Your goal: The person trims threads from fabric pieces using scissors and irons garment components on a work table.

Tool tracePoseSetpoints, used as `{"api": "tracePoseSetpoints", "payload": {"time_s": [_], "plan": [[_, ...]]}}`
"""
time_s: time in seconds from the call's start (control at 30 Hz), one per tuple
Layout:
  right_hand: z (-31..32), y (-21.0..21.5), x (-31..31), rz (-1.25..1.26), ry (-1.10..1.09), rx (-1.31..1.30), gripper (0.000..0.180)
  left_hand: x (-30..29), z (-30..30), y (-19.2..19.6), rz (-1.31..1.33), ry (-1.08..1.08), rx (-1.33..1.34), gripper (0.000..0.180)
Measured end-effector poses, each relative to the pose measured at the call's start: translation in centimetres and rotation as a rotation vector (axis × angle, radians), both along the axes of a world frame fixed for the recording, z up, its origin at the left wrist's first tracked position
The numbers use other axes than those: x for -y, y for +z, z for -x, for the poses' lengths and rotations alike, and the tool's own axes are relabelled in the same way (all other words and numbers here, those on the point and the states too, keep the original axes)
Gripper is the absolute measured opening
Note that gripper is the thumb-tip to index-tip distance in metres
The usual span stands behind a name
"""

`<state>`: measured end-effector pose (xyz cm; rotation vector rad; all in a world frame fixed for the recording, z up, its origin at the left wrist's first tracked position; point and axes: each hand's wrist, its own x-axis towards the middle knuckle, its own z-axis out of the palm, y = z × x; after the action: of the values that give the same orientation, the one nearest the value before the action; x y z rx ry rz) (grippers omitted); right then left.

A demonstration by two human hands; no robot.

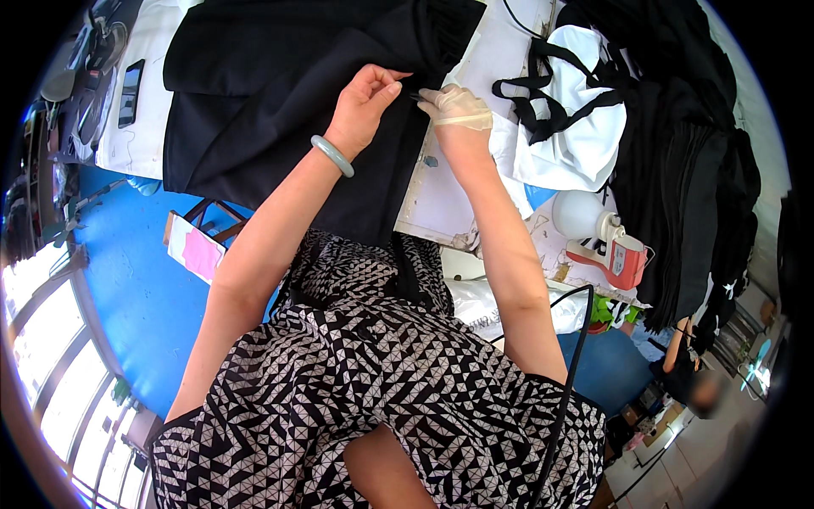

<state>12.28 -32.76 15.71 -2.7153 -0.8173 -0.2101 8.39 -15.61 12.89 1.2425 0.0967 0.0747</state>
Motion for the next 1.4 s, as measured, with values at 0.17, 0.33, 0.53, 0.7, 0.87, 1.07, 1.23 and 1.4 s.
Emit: {"api": "tracePoseSetpoints", "payload": {"time_s": [0.17, 0.33, 0.53, 0.7, 0.87, 1.07, 1.23, 1.4], "plan": [[0.7, -1.2, 1.5, -0.113, -0.212, -0.28, 0.025, 0.1, -0.1, 0.5, 0.017, 0.064, 0.001, 0.002], [-0.4, -2.5, 2.1, -0.604, -0.501, -0.448, 0.038, 0.6, -0.6, 0.4, 0.035, 0.118, 0.027, 0.003], [-1.2, -3.0, -0.7, -0.265, -0.316, -0.355, 0.033, 0.8, -1.2, 0.2, -0.018, 0.15, 0.024, 0.003], [-0.8, -3.2, 1.8, -0.239, -0.367, -0.585, 0.029, 0.9, -1.5, -0.2, -0.202, 0.249, 0.042, 0.008], [1.4, -3.9, 5.8, -0.604, -0.608, -0.65, 0.03, 1.9, -1.5, -0.3, -0.23, 0.299, -0.012, 0.009], [0.4, -0.8, 4.9, -0.738, -0.645, -0.824, 0.035, 1.9, -0.6, 0.4, -0.493, -0.397, -0.255, 0.041], [-0.4, -1.4, 3.3, -0.601, -0.495, -0.678, 0.04, 1.9, -2.6, -0.8, -0.701, -0.111, -0.392, 0.032], [0.5, -2.1, 3.1, -0.362, -0.334, -0.394, 0.041, 0.7, -4.9, 0.5, -0.451, 0.052, -0.188, 0.037]]}}
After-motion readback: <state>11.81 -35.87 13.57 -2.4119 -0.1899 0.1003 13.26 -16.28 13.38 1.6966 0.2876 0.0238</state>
